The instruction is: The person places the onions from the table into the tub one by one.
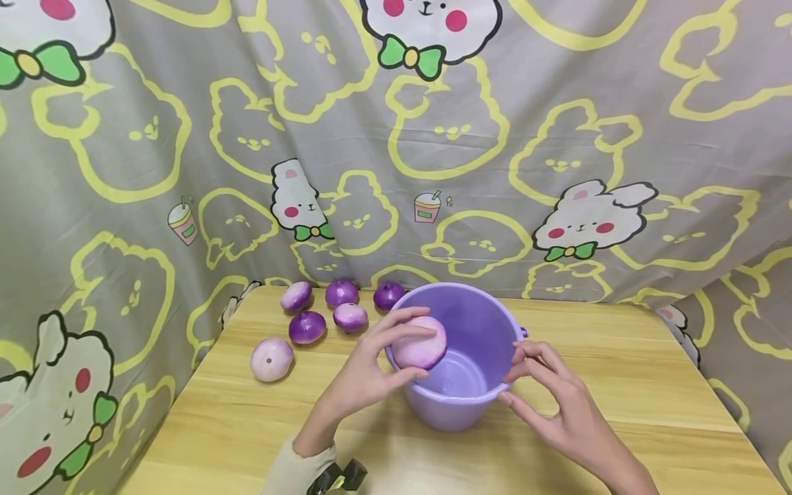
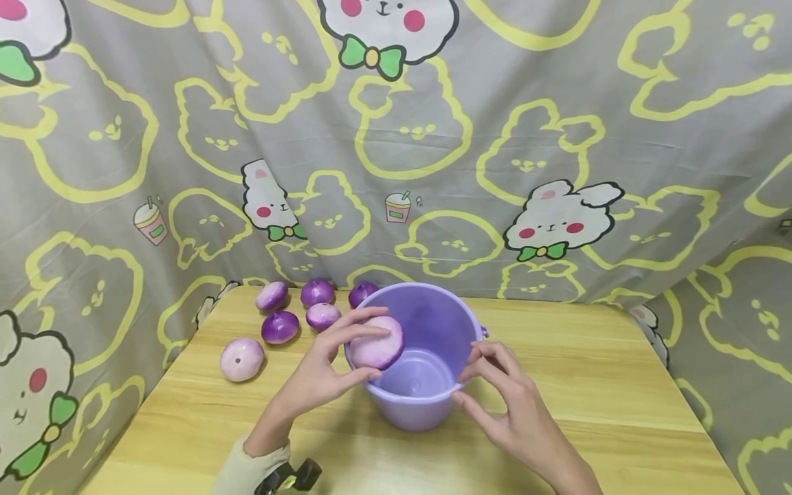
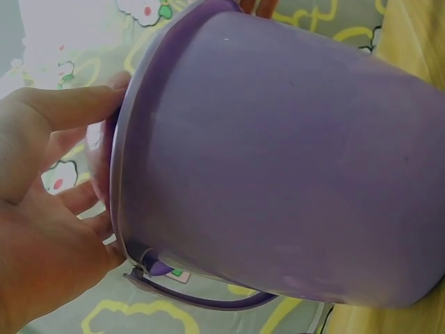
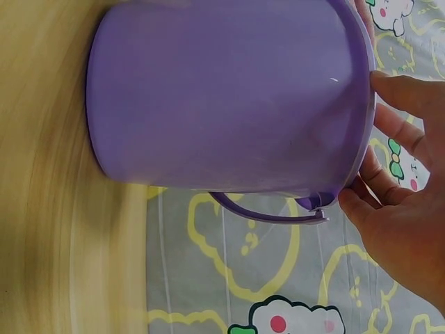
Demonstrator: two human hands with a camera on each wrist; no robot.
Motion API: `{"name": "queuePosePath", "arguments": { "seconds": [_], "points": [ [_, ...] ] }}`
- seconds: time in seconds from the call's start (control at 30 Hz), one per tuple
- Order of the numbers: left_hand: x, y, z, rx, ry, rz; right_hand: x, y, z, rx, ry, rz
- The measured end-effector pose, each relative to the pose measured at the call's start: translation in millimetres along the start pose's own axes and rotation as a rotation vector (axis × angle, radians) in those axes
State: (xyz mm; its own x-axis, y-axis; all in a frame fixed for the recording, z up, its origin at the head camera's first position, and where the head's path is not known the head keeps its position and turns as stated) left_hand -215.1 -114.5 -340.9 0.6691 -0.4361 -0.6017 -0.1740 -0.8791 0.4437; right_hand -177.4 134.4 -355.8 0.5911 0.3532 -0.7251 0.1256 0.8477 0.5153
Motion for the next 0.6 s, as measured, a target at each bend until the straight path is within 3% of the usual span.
{"name": "queuePosePath", "arguments": {
  "seconds": [0.3, 0.6],
  "points": [
    [0.5, -1.0, 1.6, -0.045, 0.009, 0.014, -0.7, 0.2, 0.3, -0.005, 0.003, -0.005],
    [0.1, 3.2, 0.7, -0.013, -0.016, -0.012, -0.4, 0.3, -0.1, -0.010, 0.002, -0.006]
  ]
}}
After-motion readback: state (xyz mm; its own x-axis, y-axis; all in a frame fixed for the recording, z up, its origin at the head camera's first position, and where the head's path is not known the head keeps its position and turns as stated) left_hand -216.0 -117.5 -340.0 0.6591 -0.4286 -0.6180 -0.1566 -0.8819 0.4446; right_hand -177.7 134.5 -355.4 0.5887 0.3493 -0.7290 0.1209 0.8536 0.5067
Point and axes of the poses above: each hand's wrist, its own x-axis away from the middle knuckle, its own y-axis out of the back of the hand, z = x × y, the point moved 8 cm from there along -x, towards the middle knuckle
